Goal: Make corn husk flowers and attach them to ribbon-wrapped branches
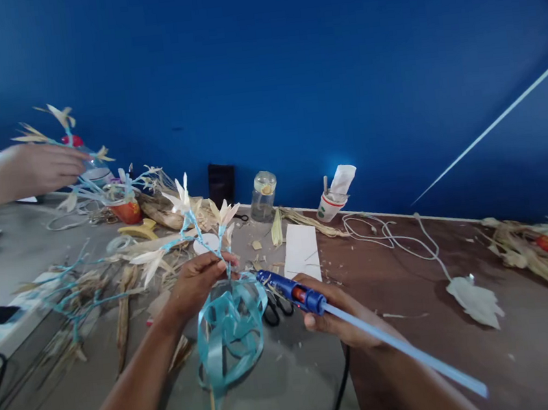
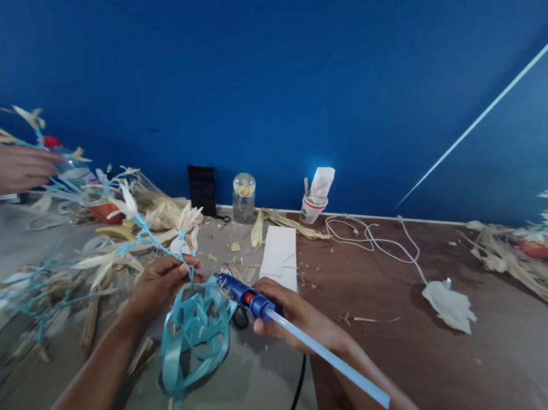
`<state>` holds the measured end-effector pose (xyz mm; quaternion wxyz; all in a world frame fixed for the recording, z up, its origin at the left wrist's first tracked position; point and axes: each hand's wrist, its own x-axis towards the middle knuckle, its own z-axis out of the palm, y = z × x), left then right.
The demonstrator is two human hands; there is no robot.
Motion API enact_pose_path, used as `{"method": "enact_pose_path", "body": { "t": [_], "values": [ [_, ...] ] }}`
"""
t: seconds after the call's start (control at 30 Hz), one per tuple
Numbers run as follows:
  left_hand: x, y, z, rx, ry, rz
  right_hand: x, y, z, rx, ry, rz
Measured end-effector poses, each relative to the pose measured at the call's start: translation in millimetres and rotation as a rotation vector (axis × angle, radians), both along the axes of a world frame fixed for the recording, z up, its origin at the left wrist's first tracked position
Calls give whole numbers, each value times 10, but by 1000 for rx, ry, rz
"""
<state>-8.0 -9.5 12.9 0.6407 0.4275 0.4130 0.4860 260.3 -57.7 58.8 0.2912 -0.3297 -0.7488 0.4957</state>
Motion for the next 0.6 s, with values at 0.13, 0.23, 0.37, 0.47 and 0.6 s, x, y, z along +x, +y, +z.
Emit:
{"method": "enact_pose_path", "body": {
  "t": [0.13, 0.23, 0.37, 0.47, 0.6],
  "values": [
    [33, 5, 17, 75, -80, 4, 108, -22, -116, -52, -27, -34],
    [56, 4, 37, 114, -131, 21, 157, -39, -157, -38, -16, -48],
    [57, 1, 55, 112, -167, 0, 196, -57, -186, 0, 1, -111],
    [55, -2, 73, 97, -188, -8, 214, -60, -209, 6, -11, -146],
    [70, -5, 90, 76, -216, 1, 214, -44, -241, -17, -43, -145]
  ]
}}
